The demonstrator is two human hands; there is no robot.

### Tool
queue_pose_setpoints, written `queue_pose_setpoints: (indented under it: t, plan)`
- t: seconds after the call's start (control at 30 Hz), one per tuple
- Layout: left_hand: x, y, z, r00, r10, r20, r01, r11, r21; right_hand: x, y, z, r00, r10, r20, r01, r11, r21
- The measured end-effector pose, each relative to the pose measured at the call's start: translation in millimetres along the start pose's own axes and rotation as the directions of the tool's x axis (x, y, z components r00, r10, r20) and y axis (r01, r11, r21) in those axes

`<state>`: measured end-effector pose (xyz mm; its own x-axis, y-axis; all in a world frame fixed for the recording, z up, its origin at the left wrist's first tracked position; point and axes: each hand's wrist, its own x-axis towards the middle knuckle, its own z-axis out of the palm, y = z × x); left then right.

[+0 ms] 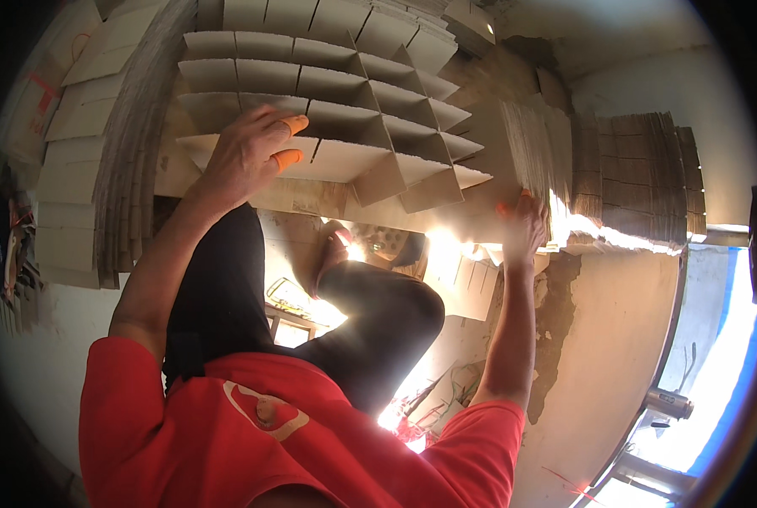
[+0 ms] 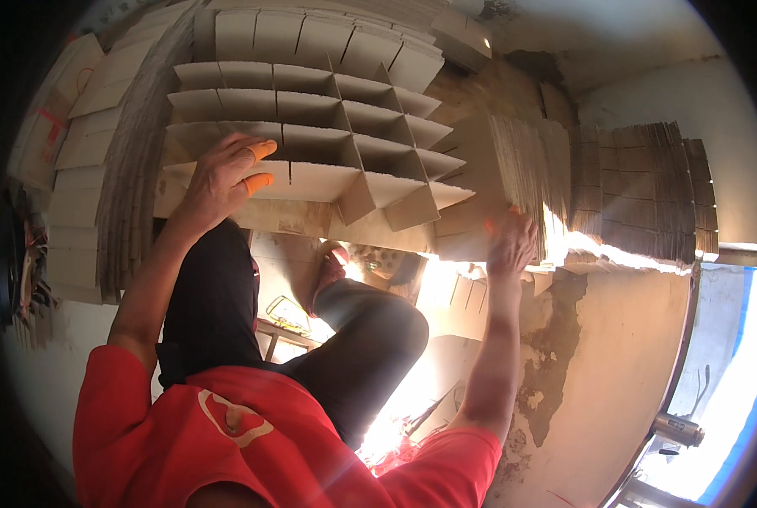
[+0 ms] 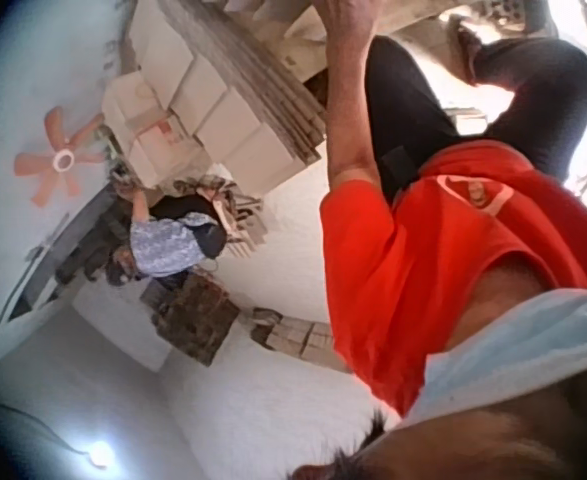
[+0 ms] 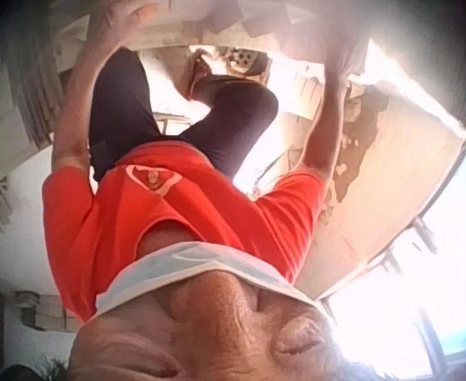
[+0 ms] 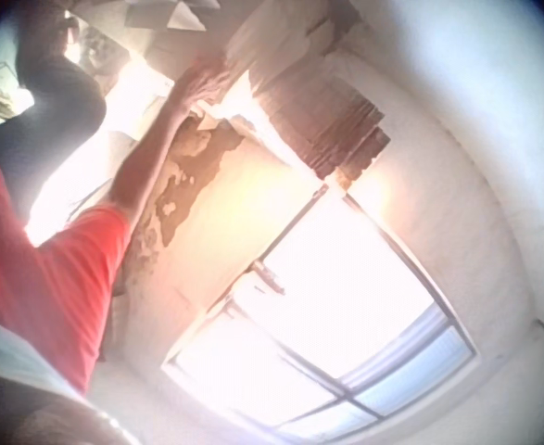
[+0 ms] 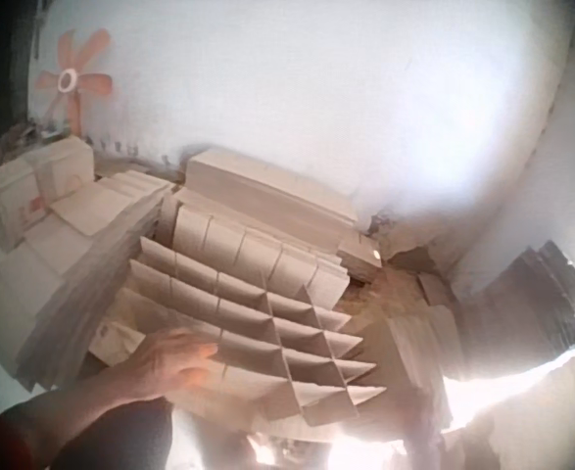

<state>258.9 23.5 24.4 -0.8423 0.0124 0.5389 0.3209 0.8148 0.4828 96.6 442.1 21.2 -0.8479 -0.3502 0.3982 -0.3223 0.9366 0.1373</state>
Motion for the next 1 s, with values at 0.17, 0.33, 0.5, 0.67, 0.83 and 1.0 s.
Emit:
queue_pose_setpoints:
  t: [0.17,0.33,0.5,0.67,0.83,1.0]
  plan:
    - [-2,1,-3,0.999,0.009,-0.046,-0.01,1.0,-0.012,21,18,-10,0.92,0.337,0.2,-0.375,0.906,0.197]
    - [-8,-6,-10,0.999,-0.009,-0.03,0.01,1.0,0.025,35,-22,-57,0.894,0.405,-0.193,-0.275,0.835,0.476]
    - [-15,-15,-4,0.992,-0.12,0.047,0.119,0.993,0.024,51,-122,-161,0.963,0.246,-0.11,-0.088,0.674,0.733]
    - [-14,-19,4,0.998,-0.061,-0.034,0.059,0.997,-0.059,56,-166,-154,0.997,-0.035,-0.064,0.072,0.583,0.809]
    - [-11,-16,2,0.997,-0.078,-0.023,0.076,0.993,-0.089,58,-204,-149,0.995,-0.093,-0.024,0.072,0.555,0.829]
    - [-11,-21,3,0.998,-0.069,0.0,0.069,0.994,-0.08,66,-209,-138,0.978,-0.158,-0.139,0.207,0.604,0.769]
